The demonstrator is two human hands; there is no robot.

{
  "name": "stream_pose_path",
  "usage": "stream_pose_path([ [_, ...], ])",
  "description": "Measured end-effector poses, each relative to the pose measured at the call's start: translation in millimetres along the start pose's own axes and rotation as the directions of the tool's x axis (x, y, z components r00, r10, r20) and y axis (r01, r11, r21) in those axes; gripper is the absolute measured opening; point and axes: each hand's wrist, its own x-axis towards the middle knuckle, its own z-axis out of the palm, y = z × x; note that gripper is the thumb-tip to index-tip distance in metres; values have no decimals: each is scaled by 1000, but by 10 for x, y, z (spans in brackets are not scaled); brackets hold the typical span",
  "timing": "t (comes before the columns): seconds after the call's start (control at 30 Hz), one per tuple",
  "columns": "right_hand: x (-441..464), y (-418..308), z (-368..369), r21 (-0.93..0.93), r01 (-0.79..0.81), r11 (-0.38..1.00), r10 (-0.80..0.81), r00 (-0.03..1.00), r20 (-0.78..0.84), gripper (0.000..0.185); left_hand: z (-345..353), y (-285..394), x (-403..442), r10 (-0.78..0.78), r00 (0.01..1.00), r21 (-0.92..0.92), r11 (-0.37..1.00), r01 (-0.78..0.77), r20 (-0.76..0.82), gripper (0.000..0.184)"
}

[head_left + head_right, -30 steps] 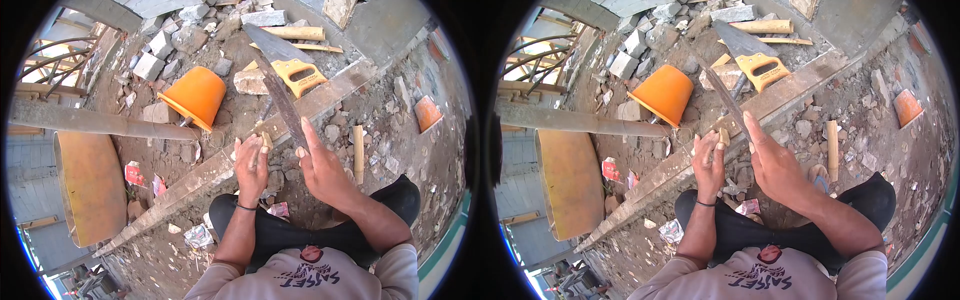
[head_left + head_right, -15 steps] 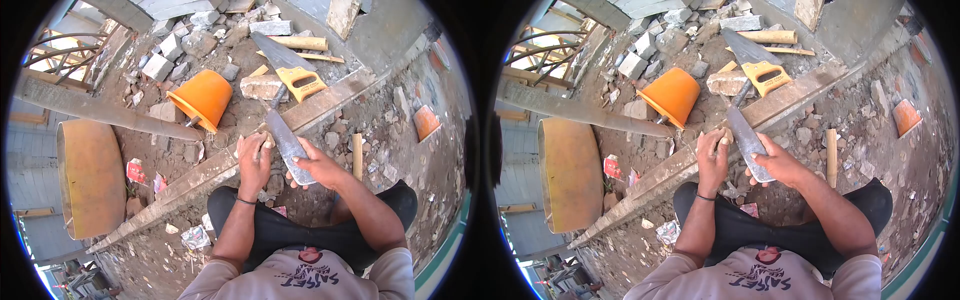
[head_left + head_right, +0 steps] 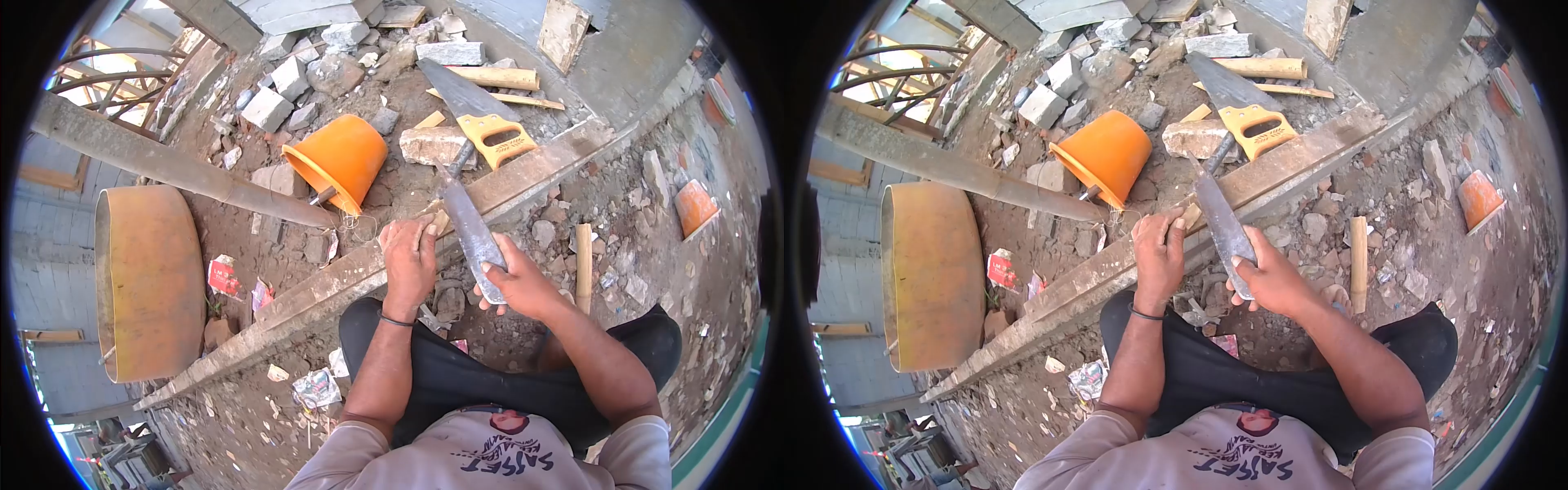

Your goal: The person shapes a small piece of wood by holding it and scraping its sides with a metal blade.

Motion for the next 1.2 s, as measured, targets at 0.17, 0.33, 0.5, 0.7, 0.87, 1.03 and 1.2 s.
stream_pose_path([
  [0.17, -55, 152, 74, -269, 148, 952, -178, 980, -87, 73, -20, -46, 55, -74, 997, -13, 997, 74, 15, 15],
  [0.33, -198, 182, 90, -680, 298, 670, -463, 884, -69, 77, 43, -130, 58, -65, 998, -23, 998, 65, 3, 15],
  [0.5, -215, 206, 176, -829, 313, 462, -586, 810, -21, 79, 141, -138, 53, -51, 997, 8, 999, 52, -54, 15],
  [0.7, -213, 147, 130, -809, 284, 515, -515, 857, -27, 81, 158, -124, 60, -52, 998, 63, 997, 54, -37, 16],
  [0.87, -233, 51, 174, -812, 321, 487, -636, 768, -78, 81, 183, -87, 73, -66, 994, 18, 998, 68, -92, 22],
  [1.03, -208, -5, 117, -856, 250, 453, -467, 884, 12, 85, 201, -140, 82, -81, 993, 33, 996, 84, -86, 18],
  [1.2, -177, 39, 167, -836, 339, 432, -706, 704, -79, 79, 161, -119, 69, -96, 993, 39, 994, 99, -63, 17],
])
